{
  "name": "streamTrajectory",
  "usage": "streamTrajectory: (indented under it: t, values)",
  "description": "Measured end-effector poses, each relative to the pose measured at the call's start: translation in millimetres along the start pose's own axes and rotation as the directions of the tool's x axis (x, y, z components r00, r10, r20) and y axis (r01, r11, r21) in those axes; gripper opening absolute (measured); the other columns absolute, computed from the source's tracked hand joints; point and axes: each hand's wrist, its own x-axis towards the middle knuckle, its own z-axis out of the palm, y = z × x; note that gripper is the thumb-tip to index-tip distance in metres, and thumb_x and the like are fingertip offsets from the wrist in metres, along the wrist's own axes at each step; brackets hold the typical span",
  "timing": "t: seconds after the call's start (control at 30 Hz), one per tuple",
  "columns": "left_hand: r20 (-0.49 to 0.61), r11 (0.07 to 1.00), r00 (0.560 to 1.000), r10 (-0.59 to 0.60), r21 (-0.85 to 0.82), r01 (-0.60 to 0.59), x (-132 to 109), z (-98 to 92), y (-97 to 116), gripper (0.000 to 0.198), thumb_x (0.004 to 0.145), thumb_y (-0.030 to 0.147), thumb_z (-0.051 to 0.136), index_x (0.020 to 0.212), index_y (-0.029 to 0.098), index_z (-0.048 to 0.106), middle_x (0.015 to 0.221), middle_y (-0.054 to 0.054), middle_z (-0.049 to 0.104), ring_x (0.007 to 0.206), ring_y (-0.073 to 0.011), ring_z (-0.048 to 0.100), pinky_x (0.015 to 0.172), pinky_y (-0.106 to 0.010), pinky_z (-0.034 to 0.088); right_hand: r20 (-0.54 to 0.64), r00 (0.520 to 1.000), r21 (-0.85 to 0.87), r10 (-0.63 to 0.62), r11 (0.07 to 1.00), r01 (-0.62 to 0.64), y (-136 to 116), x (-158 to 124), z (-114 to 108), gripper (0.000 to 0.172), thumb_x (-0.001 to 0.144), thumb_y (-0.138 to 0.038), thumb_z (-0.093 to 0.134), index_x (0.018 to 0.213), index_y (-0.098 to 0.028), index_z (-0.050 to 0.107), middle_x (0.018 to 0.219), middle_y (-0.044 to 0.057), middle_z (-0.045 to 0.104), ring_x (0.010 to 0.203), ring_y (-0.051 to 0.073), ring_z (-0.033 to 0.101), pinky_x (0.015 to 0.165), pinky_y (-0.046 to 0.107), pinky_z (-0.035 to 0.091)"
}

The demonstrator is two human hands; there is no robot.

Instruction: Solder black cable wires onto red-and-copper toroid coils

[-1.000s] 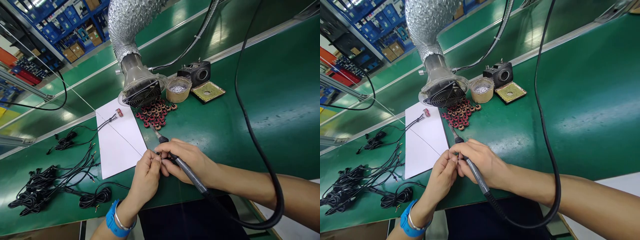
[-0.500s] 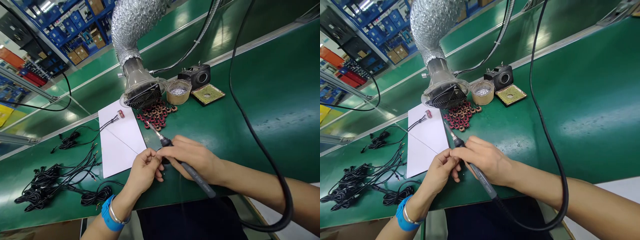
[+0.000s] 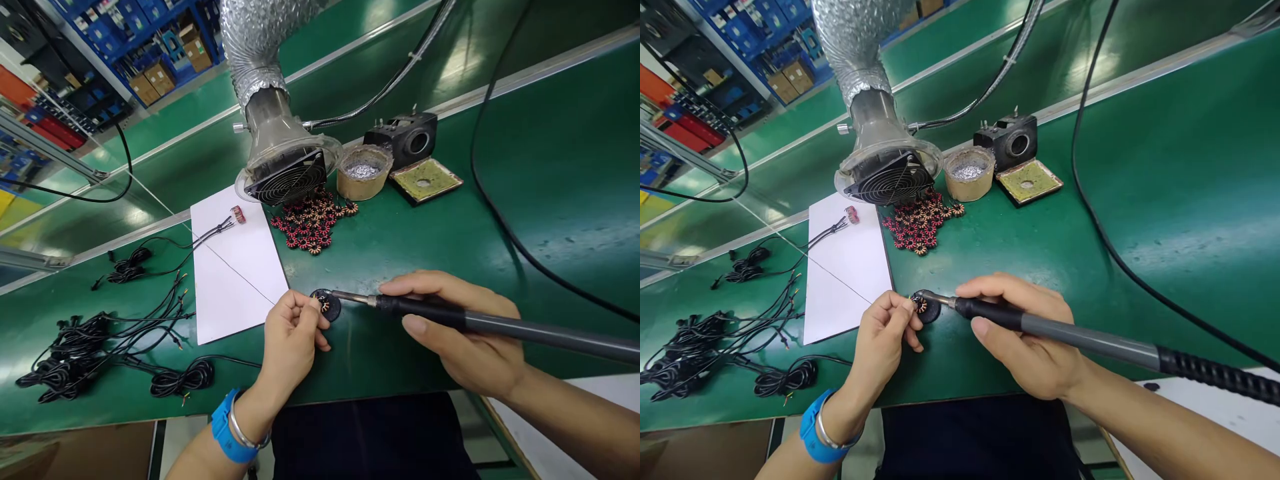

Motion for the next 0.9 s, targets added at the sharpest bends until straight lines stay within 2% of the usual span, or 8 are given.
streamTrajectory:
  t: [0.13,0.23,0.33,0.5,0.9]
  values:
    - [-0.007,1.0,1.0,0.001,0.01,-0.001,-2.4,0.1,0.3,0.024,0.088,0.034,0.055,0.074,0.016,0.052,0.059,0.004,0.061,0.038,-0.0048,0.053,0.045,-0.016,0.045,0.042,0.999,0.02,0.032,0.999,-0.033,-1.5,0.6,1.9,0.02,0.083,-0.016,0.056,0.1,-0.024,0.064,0.079,0.0,0.064,0.058,0.013,0.054,0.051,0.026,0.04]
    - [-0.005,1.0,1.0,0.003,0.01,-0.003,-2.4,-0.3,0.7,0.024,0.088,0.034,0.055,0.074,0.016,0.052,0.06,0.004,0.061,0.039,-0.0045,0.053,0.046,-0.016,0.045,0.051,0.998,0.022,0.031,0.999,-0.032,-3.8,1.1,2.8,0.021,0.082,-0.014,0.055,0.099,-0.023,0.064,0.078,-0.001,0.062,0.059,0.012,0.054,0.055,0.027,0.041]
    - [-0.004,1.0,1.0,0.009,0.005,-0.009,-1.7,-0.3,0.5,0.024,0.088,0.035,0.055,0.074,0.016,0.052,0.06,0.004,0.061,0.039,-0.0047,0.053,0.045,-0.016,0.044,0.062,0.998,0.038,0.011,0.999,-0.013,-4.4,1.4,3.6,0.021,0.082,-0.014,0.055,0.099,-0.022,0.064,0.079,0.0,0.062,0.063,0.014,0.055,0.057,0.028,0.04]
    - [0.0,1.0,1.0,0.005,0.011,-0.005,-1.6,0.8,0.0,0.024,0.088,0.036,0.056,0.074,0.016,0.052,0.06,0.004,0.06,0.04,-0.0053,0.053,0.046,-0.017,0.045,0.074,0.997,0.078,-0.035,0.997,0.029,-5.0,2.2,4.4,0.026,0.079,-0.011,0.053,0.101,-0.021,0.064,0.071,-0.001,0.057,0.058,0.013,0.049,0.054,0.029,0.037]
    - [0.009,1.0,1.0,-0.002,0.02,0.001,-2.9,0.9,0.9,0.025,0.086,0.039,0.059,0.075,0.017,0.053,0.062,0.003,0.061,0.041,-0.0062,0.053,0.046,-0.018,0.044,0.076,0.988,0.094,-0.135,0.987,0.128,-9.5,2.3,6.5,0.033,0.076,-0.007,0.052,0.103,-0.022,0.065,0.068,0.001,0.059,0.058,0.015,0.052,0.051,0.03,0.041]
